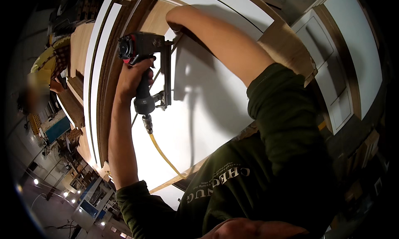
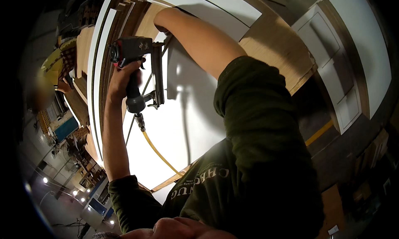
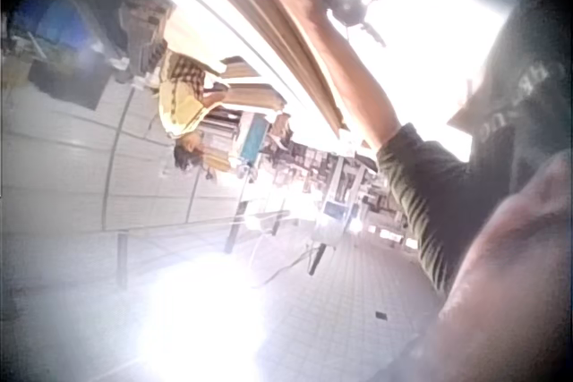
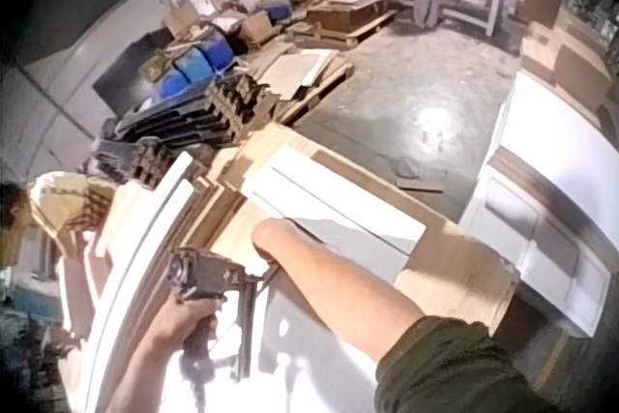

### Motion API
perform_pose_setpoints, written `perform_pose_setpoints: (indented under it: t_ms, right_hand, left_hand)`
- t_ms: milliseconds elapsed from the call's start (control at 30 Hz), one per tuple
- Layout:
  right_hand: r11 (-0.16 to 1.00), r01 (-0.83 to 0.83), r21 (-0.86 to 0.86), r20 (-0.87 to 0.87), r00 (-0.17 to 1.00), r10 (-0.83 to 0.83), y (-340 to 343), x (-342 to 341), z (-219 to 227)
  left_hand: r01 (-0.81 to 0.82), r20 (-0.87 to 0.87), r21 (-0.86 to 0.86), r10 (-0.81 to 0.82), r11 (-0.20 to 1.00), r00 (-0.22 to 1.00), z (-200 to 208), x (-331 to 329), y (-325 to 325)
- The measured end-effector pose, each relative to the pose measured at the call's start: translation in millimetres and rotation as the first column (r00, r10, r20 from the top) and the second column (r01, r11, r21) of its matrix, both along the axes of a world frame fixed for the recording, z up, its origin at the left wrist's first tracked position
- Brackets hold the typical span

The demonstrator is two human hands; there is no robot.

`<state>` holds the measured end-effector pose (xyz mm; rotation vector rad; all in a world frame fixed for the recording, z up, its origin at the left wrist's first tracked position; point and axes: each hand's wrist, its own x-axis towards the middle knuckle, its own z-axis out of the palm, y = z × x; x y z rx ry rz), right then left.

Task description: The person assembles a cabinet door or furniture panel by securing parts together using a pneumatic nail gun and a hammer, then moves the assembled panel and prepares to work on a white board.

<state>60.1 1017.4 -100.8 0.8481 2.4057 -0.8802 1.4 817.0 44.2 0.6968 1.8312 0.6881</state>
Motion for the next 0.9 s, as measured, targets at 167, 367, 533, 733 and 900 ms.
perform_pose_setpoints:
  t_ms: [167, 367, 533, 733, 900]
  right_hand:
    - [0.991, 0.065, 0.113, 0.058, 0.996, -0.072, -12.9, 0.8, 13.2]
    - [0.976, 0.199, 0.088, 0.092, 0.974, -0.207, -12.1, 2.4, 14.6]
    - [0.972, 0.215, 0.092, 0.046, 0.974, -0.220, -11.7, 5.5, 17.6]
    - [0.967, 0.248, 0.057, -0.020, 0.969, -0.247, -18.1, 10.8, 22.4]
    - [0.960, 0.279, 0.030, 0.056, 0.958, -0.280, -13.8, 4.6, 25.1]
  left_hand:
    - [0.000, -0.038, -0.011, -0.001, 1.000, 0.999, -3.9, 0.6, -3.0]
    - [-0.017, -0.071, -0.038, 0.014, 0.999, 0.997, -0.1, 7.9, 2.3]
    - [0.002, -0.043, -0.016, -0.003, 1.000, 0.999, -0.2, 5.4, 2.6]
    - [0.034, 0.019, 0.004, -0.034, 0.999, 0.999, -5.1, -1.9, -1.4]
    - [-0.003, 0.013, 0.024, 0.003, 1.000, 1.000, -13.0, -7.2, -5.4]
